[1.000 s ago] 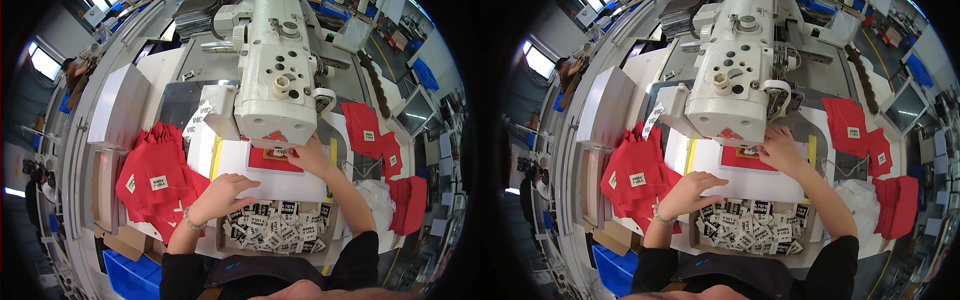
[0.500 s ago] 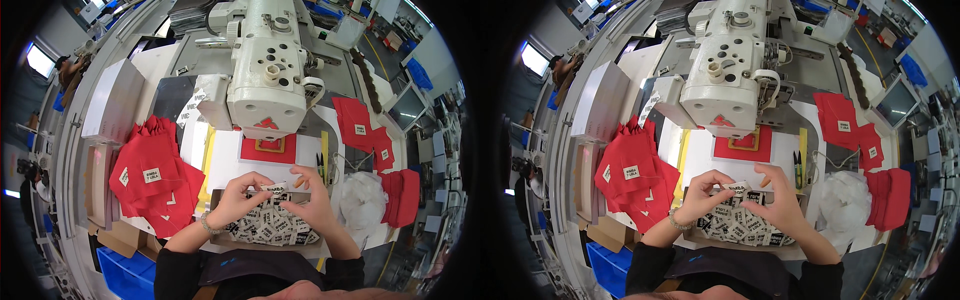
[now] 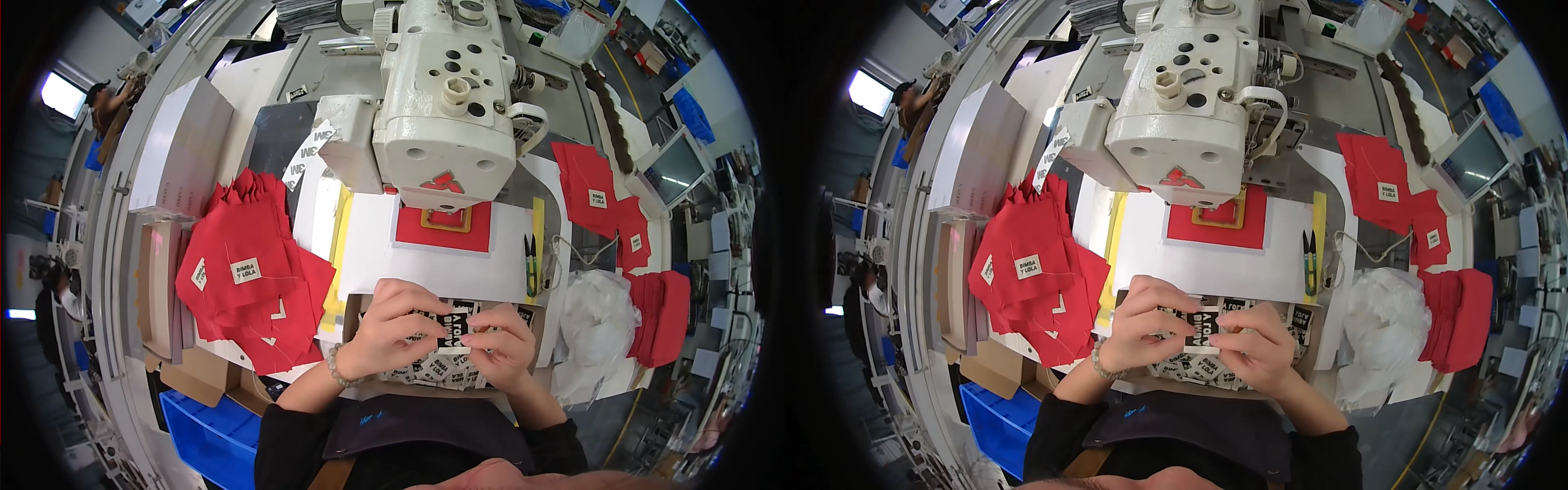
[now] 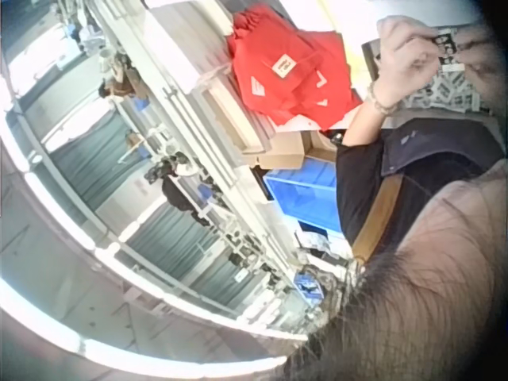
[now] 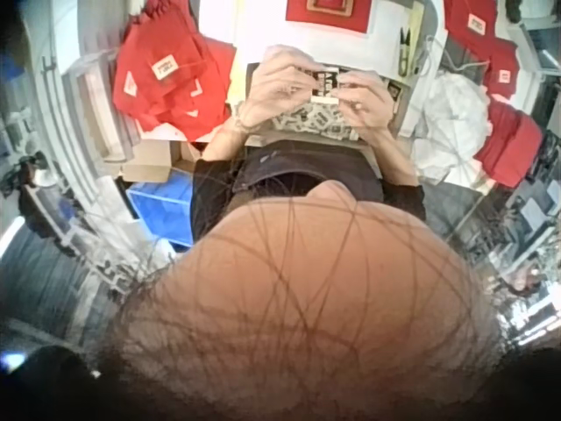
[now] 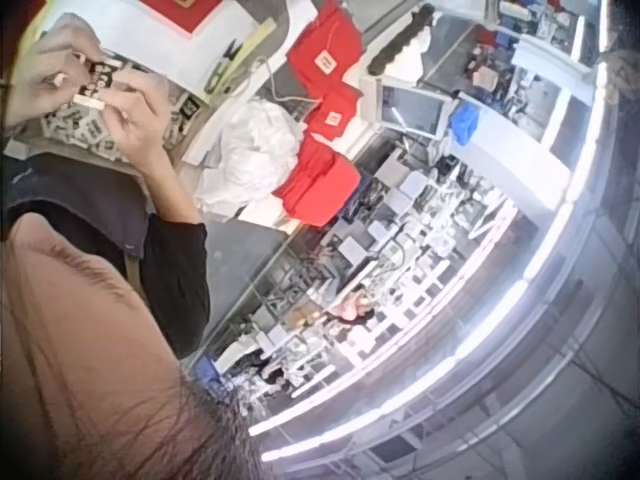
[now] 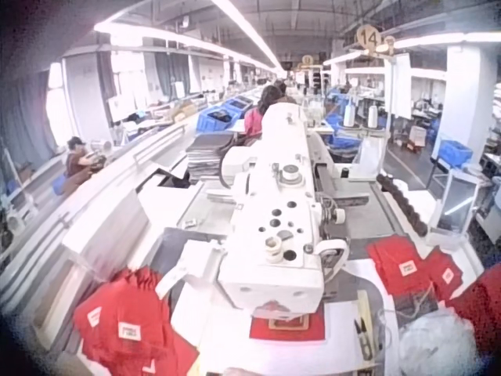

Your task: The person uses a sewing machine to attach white rectangular labels to red fabric pieces. They pick up a label, place it on the fabric, and guide the material under the machine's needle to stitch it in place. After sewing, they trim the excess thread and inspect the finished label before repeating the process with the next piece.

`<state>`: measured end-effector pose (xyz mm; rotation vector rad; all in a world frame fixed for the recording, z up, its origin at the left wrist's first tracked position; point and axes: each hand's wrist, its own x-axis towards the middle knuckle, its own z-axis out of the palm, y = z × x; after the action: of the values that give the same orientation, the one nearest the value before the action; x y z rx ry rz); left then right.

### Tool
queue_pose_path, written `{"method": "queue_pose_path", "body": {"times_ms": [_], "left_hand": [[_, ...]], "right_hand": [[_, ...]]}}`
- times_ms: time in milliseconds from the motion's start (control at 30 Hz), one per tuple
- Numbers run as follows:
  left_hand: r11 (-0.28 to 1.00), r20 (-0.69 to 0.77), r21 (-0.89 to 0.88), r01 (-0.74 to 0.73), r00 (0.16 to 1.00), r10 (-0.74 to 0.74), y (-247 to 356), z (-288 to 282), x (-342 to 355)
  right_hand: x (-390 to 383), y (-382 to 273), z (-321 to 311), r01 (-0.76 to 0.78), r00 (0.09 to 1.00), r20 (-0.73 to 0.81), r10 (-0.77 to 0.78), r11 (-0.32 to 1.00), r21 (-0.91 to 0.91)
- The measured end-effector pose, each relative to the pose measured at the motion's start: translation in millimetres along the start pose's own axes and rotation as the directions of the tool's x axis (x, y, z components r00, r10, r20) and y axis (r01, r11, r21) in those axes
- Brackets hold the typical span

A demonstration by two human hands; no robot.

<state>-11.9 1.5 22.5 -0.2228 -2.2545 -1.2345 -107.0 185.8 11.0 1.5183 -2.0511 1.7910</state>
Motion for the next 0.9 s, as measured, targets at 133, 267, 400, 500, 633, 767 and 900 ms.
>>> {"method": "queue_pose_path", "body": {"times_ms": [133, 267, 400, 500, 633, 767, 900], "left_hand": [[0.999, -0.010, -0.001, 0.035, 0.999, -0.035, 5.9, 0.1, -1.5], [0.997, -0.003, 0.003, 0.084, 0.997, -0.084, 7.2, 2.9, -3.0], [0.987, 0.020, -0.033, 0.156, 0.988, -0.156, 5.9, 5.2, -3.9], [0.966, 0.053, -0.069, 0.249, 0.968, -0.246, 6.0, 3.8, -3.2], [0.946, 0.058, -0.130, 0.297, 0.955, -0.292, 5.5, 3.8, -2.1], [0.935, 0.033, -0.145, 0.323, 0.946, -0.322, 11.2, 5.7, -0.5], [0.933, 0.000, -0.180, 0.312, 0.948, -0.318, 10.8, 7.4, 0.9]], "right_hand": [[0.1, 1.0, 2.8, 0.014, 0.998, -0.066, -0.019, 0.998, -0.069], [1.7, -0.1, 3.0, -0.007, 0.998, -0.060, 0.000, 0.994, -0.108], [8.0, -3.1, 0.3, -0.041, 0.999, -0.002, 0.041, 0.994, -0.102], [5.1, -1.6, 3.6, -0.123, 0.992, -0.037, 0.122, 0.992, -0.028], [5.4, -1.7, 3.5, -0.098, 0.995, -0.041, 0.096, 0.994, -0.046], [8.8, -3.3, 1.4, -0.019, 1.000, -0.015, 0.018, 0.998, -0.066], [10.0, -3.7, 1.2, -0.038, 0.999, -0.012, 0.037, 0.998, -0.058]]}}
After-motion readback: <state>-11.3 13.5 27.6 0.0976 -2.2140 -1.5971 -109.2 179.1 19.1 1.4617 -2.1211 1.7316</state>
